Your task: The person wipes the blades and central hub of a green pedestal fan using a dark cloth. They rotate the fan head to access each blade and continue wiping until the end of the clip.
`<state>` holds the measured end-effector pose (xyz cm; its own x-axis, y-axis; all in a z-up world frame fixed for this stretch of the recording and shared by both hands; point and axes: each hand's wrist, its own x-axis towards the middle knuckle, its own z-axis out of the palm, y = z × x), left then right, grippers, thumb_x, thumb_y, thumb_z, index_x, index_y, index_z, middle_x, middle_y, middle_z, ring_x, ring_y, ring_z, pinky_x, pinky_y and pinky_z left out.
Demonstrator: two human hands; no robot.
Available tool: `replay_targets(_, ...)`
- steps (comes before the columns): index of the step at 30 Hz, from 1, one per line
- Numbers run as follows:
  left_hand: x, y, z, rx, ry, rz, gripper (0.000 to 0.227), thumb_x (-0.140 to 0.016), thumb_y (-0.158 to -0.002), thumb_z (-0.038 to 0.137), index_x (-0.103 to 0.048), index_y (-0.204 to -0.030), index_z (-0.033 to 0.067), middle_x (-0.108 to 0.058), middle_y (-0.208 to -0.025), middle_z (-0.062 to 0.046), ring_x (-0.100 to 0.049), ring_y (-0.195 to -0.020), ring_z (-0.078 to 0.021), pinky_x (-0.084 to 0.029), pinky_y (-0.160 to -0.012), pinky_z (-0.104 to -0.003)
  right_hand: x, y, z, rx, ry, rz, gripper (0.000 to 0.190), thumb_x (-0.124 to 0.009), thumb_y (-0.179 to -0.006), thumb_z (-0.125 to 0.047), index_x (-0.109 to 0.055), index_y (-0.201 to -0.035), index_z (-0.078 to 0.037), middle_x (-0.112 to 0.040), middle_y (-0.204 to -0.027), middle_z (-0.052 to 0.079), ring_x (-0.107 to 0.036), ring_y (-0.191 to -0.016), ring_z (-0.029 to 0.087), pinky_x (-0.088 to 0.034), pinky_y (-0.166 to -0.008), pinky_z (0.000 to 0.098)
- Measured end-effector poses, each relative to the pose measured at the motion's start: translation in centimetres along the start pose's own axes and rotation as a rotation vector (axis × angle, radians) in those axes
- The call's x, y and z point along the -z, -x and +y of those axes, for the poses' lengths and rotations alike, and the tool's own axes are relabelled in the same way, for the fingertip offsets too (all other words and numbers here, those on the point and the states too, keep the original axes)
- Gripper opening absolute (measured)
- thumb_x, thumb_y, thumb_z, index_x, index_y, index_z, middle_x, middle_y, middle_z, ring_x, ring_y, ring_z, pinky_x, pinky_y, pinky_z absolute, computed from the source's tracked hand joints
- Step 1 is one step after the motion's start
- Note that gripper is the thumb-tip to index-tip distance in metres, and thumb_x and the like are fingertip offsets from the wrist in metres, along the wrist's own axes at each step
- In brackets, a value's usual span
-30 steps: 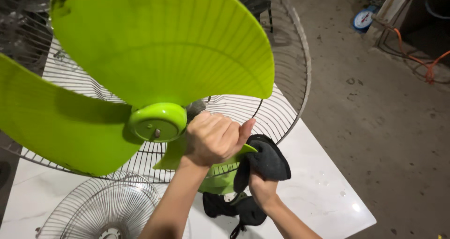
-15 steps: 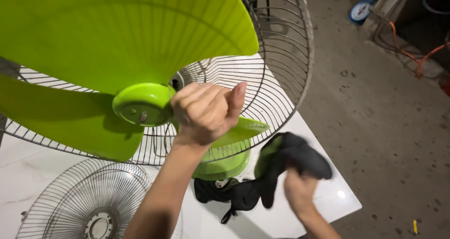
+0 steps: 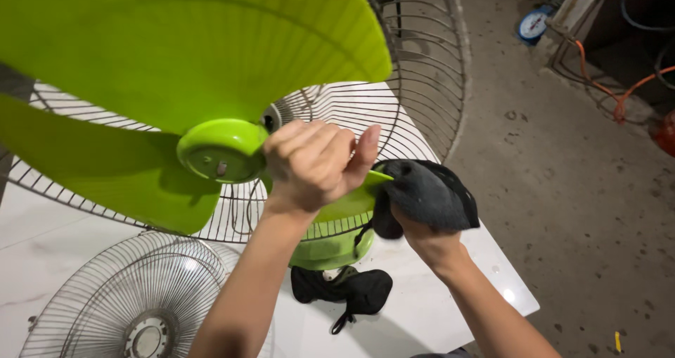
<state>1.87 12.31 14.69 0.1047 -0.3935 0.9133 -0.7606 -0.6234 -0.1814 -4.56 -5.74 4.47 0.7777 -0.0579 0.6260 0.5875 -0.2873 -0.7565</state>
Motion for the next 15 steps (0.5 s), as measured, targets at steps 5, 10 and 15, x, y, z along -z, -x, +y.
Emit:
replay_targets(5,0.1,0.4,0.1,-0.002,0.006,0.006,0.049,-0.077,-0.095,0.015,-0.045,-0.058,0.0138,-0.045,-0.052,0.001,-0.049,-0.046,-0.0156,-0.029,-0.05,-0.033,0.2,1.1,1.1,0.105,0.137,-0.05,0.035,-0.073,-0.081,0.0,-0.067,-0.116,0.0,-0.07,-0.1,0.008,-0.067,-0.089,0.02,-0.055,-0.081,0.0319)
replay_targets(10,0.0,0.6,0.3,0.02,0.034,0.024,0.048,-0.077,-0.096,0.016,-0.047,-0.059,0.0137,-0.047,-0.055,0.001,-0.051,-0.049,-0.0169,-0.032,-0.053,-0.033,0.4,1.3,1.3,-0.103,-0.161,-0.121,0.031,-0.067,-0.085,0.003,-0.067,-0.116,0.002,-0.069,-0.092,0.005,-0.065,-0.079,0.013,-0.055,-0.072,0.0272)
replay_targets(15,0.1,0.4,0.4,0.017,0.041,0.031,0.048,-0.077,-0.096,0.013,-0.047,-0.059,0.0136,-0.047,-0.054,0.001,-0.052,-0.049,-0.0169,-0.031,-0.052,-0.033,-0.1,1.2,1.5,-0.191,-0.296,0.127,0.023,-0.064,-0.091,0.006,-0.068,-0.114,0.006,-0.067,-0.101,0.006,-0.061,-0.085,0.012,-0.05,-0.074,0.0257)
